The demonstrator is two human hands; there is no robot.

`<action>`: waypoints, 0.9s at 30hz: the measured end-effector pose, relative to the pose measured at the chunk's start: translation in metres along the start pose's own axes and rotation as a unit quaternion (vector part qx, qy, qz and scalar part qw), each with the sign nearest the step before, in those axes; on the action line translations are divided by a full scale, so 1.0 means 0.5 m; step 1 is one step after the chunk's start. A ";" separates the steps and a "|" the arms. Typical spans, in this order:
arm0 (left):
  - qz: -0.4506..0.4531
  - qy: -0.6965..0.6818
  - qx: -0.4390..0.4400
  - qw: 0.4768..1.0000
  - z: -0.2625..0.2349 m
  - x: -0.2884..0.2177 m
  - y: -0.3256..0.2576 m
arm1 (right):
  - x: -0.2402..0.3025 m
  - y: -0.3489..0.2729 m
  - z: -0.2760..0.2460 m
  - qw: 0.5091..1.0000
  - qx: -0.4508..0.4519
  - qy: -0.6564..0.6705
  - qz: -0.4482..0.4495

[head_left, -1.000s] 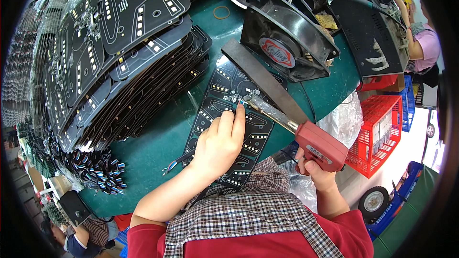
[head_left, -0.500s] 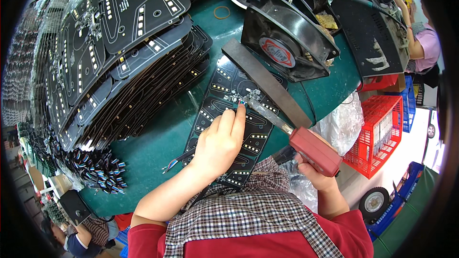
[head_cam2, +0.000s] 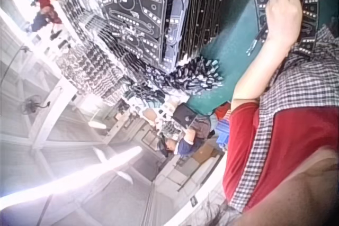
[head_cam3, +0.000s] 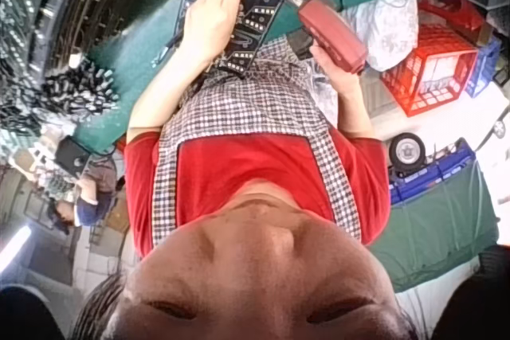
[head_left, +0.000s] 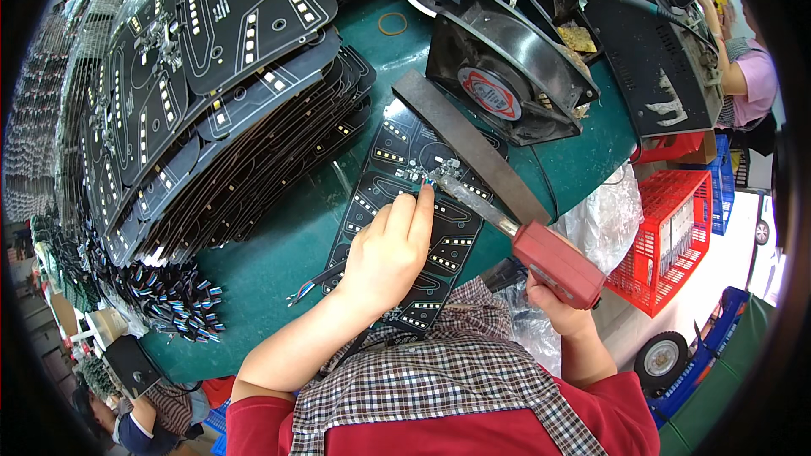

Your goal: The person solders wire harnesses onto circuit boards using a soldering iron and places the finished boards into a bin.

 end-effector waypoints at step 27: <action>0.016 0.079 0.016 0.997 0.000 -0.018 0.004 | -0.020 -0.013 0.005 0.988 -0.003 0.147 0.037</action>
Point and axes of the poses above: each hand's wrist, its own y-axis towards the middle knuckle, its own z-axis out of the palm, x = y × z, the point moved 7 cm from there along y, towards the middle knuckle, and after that the axes turned 9 degrees about x, right-handed, at the moved point
